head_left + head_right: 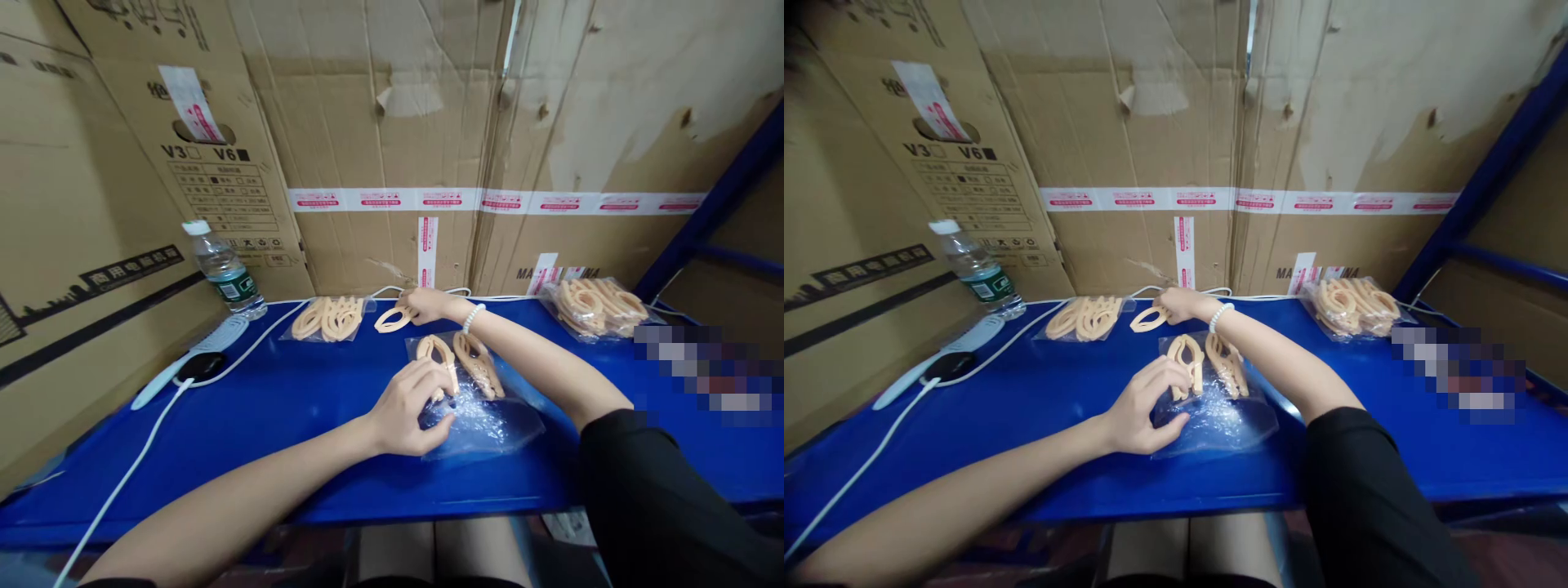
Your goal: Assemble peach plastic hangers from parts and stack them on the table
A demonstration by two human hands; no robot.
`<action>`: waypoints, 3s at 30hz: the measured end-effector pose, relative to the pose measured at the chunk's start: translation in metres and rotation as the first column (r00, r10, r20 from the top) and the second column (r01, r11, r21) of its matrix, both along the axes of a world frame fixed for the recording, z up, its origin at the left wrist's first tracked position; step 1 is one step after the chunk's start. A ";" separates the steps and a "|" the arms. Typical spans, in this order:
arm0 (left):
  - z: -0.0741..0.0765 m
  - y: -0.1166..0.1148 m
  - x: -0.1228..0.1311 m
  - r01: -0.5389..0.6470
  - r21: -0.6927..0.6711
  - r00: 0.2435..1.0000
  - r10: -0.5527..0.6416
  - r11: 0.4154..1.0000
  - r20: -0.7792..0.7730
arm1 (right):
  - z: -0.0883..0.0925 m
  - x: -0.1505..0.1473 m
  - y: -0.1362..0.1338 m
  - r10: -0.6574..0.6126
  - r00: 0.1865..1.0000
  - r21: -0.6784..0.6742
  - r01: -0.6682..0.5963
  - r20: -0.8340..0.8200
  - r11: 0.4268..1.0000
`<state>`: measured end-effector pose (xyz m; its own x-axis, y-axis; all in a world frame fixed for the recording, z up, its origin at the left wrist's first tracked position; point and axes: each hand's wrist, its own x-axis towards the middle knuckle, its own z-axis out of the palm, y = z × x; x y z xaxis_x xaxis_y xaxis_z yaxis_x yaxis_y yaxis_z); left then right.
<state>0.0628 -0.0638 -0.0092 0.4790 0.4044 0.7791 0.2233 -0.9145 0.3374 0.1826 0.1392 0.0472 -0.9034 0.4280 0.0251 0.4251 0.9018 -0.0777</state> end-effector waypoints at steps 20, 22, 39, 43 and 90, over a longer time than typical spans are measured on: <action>0.004 -0.011 0.002 -0.211 0.221 0.970 0.232 0.952 -0.072 | 0.037 0.148 -0.296 0.071 0.898 0.323 0.081 -0.434 0.943; 0.005 -0.014 0.002 -0.226 0.184 0.969 0.240 0.957 -0.056 | 0.027 0.134 -0.289 0.127 0.944 0.402 0.006 -0.303 0.916; 0.057 -0.058 -0.025 -0.396 0.040 0.916 0.392 0.917 0.081 | -0.008 0.182 -0.261 -0.169 0.876 0.461 0.391 -0.451 0.796; 0.028 -0.078 -0.032 -0.422 -0.074 0.904 0.413 0.904 -0.107 | -0.019 0.190 -0.260 -0.217 0.879 0.346 0.379 -0.425 0.858; -0.025 -0.113 0.020 -0.825 -0.182 0.563 0.808 0.535 -0.176 | -0.070 0.125 -0.301 -0.585 0.477 -0.033 0.757 -0.656 0.653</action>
<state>0.0832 -0.1764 -0.0342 -0.1058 0.7960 0.5960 0.8621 -0.2253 0.4539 0.3071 -0.1620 -0.0229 -0.0959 0.7963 0.5972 0.8504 0.3774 -0.3667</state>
